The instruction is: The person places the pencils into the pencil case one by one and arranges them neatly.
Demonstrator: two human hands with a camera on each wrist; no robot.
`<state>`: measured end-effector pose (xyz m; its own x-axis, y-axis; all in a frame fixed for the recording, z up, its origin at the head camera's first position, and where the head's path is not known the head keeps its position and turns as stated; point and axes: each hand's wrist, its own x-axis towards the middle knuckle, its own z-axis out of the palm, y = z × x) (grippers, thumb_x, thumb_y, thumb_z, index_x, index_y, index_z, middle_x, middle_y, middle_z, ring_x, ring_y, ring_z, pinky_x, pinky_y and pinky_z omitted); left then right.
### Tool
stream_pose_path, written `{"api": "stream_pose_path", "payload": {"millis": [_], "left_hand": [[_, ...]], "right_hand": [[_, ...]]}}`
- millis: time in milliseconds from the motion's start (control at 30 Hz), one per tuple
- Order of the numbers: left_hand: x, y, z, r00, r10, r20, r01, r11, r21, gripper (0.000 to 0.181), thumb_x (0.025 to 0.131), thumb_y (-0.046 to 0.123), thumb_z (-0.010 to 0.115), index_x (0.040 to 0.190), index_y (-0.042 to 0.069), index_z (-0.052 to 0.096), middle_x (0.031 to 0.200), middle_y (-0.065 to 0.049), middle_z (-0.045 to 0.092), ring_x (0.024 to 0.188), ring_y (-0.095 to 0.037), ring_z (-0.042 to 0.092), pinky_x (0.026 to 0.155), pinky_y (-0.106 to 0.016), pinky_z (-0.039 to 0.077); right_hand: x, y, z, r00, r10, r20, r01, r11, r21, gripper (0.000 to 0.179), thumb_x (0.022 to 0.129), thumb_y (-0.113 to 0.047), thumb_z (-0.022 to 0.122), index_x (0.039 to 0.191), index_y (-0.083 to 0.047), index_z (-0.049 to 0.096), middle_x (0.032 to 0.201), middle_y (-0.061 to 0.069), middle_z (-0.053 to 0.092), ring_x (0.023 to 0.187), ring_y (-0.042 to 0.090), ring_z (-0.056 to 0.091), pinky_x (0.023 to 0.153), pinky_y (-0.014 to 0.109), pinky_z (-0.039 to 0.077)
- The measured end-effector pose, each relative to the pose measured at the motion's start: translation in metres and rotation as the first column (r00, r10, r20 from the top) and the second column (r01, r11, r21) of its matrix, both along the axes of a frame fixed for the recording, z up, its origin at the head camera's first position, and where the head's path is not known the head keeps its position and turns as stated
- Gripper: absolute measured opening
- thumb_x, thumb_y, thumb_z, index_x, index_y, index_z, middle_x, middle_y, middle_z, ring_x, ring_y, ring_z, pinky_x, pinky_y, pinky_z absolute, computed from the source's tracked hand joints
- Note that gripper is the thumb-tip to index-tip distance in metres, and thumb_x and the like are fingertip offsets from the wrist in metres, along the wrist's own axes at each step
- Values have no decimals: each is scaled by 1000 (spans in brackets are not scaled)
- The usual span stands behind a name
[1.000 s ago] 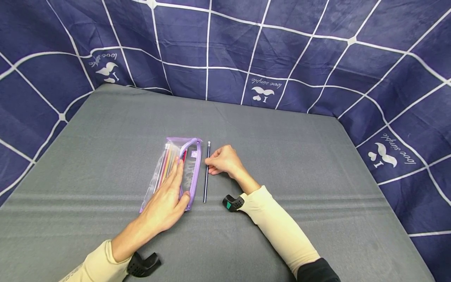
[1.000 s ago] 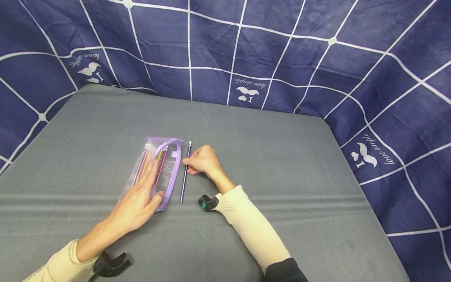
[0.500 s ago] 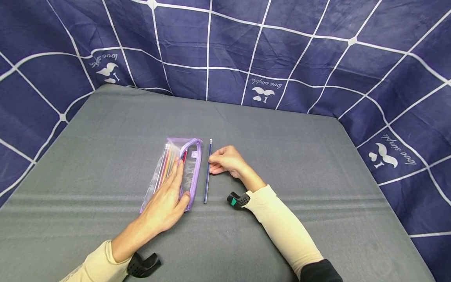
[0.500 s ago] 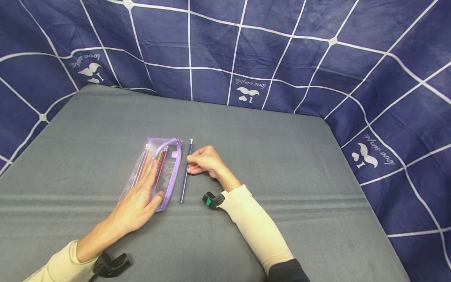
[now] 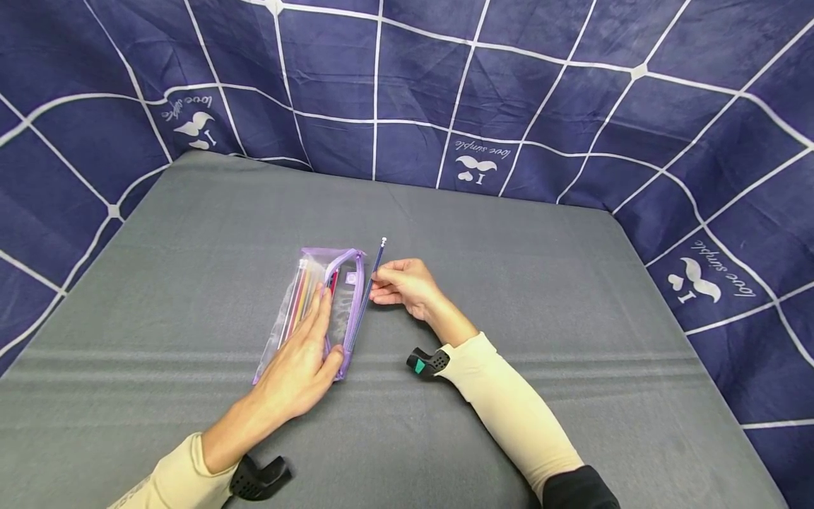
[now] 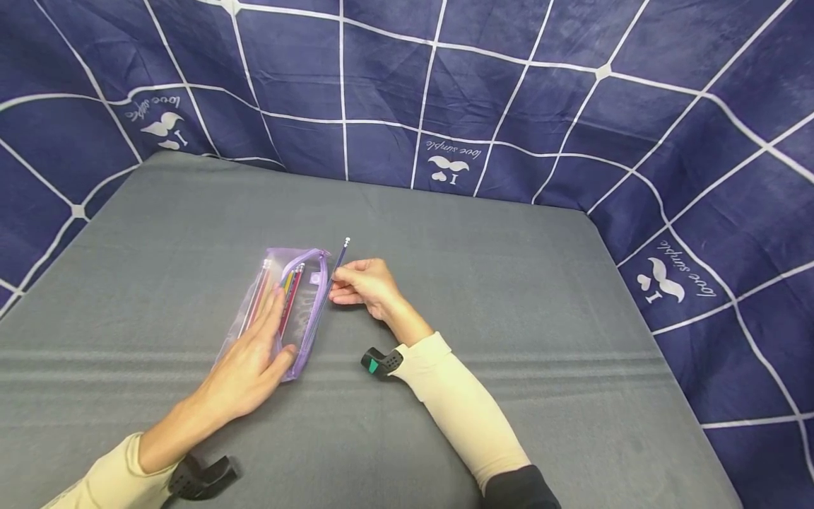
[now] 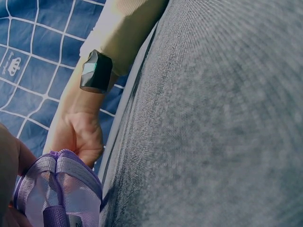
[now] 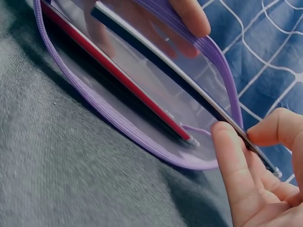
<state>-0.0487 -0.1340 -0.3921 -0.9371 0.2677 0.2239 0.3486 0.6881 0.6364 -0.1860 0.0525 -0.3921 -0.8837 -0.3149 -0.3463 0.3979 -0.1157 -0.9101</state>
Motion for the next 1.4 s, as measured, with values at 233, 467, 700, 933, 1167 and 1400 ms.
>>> {"api": "stream_pose_path", "payload": {"millis": [233, 467, 700, 933, 1167, 1400], "left_hand": [[0, 0, 1, 1000, 2, -7, -2, 1000, -3, 82, 90, 9, 59, 155, -7, 11, 162, -24, 7, 148, -35, 16, 117, -50, 20], [1, -1, 1, 1000, 3, -7, -3, 1000, 1, 82, 90, 9, 58, 155, -6, 11, 162, -23, 7, 148, -34, 17, 116, -52, 21], [0, 0, 1, 1000, 3, -6, -3, 1000, 1, 82, 90, 9, 58, 155, -7, 11, 162, -23, 8, 148, -34, 17, 116, -53, 22], [1, 0, 0, 1000, 5, -1, -5, 1000, 4, 82, 90, 9, 58, 155, -6, 11, 162, -24, 8, 147, -35, 18, 117, -52, 21], [0, -1, 0, 1000, -3, -8, 3, 1000, 9, 82, 90, 9, 58, 155, -7, 11, 162, -24, 7, 148, -35, 17, 118, -50, 19], [0, -1, 0, 1000, -9, -17, 9, 1000, 7, 81, 90, 8, 58, 154, -8, 11, 162, -24, 7, 148, -35, 16, 118, -49, 18]], "right_hand": [[6, -15, -4, 999, -32, -32, 31, 999, -26, 14, 87, 12, 54, 81, 0, 61, 64, 9, 64, 53, 14, 67, 53, 24, 57], [16, -28, -5, 999, 32, -4, -32, 999, 31, 10, 87, 11, 56, 85, 3, 61, 65, 10, 65, 55, 16, 68, 54, 24, 57], [22, -33, -5, 997, 76, 18, -77, 996, 43, 6, 86, 10, 56, 87, 7, 61, 64, 12, 65, 55, 16, 68, 54, 25, 57], [26, -36, -4, 993, 112, 22, -113, 993, 37, 5, 87, 9, 56, 90, 9, 61, 64, 12, 65, 56, 16, 68, 56, 26, 58], [27, -38, -3, 990, 138, 18, -139, 989, 42, 6, 89, 10, 58, 91, 6, 62, 66, 11, 67, 58, 15, 69, 58, 26, 58], [26, -39, -5, 990, 134, -39, -133, 991, 23, 21, 89, 10, 62, 108, 19, 63, 73, 11, 70, 62, 15, 70, 62, 26, 59]]}}
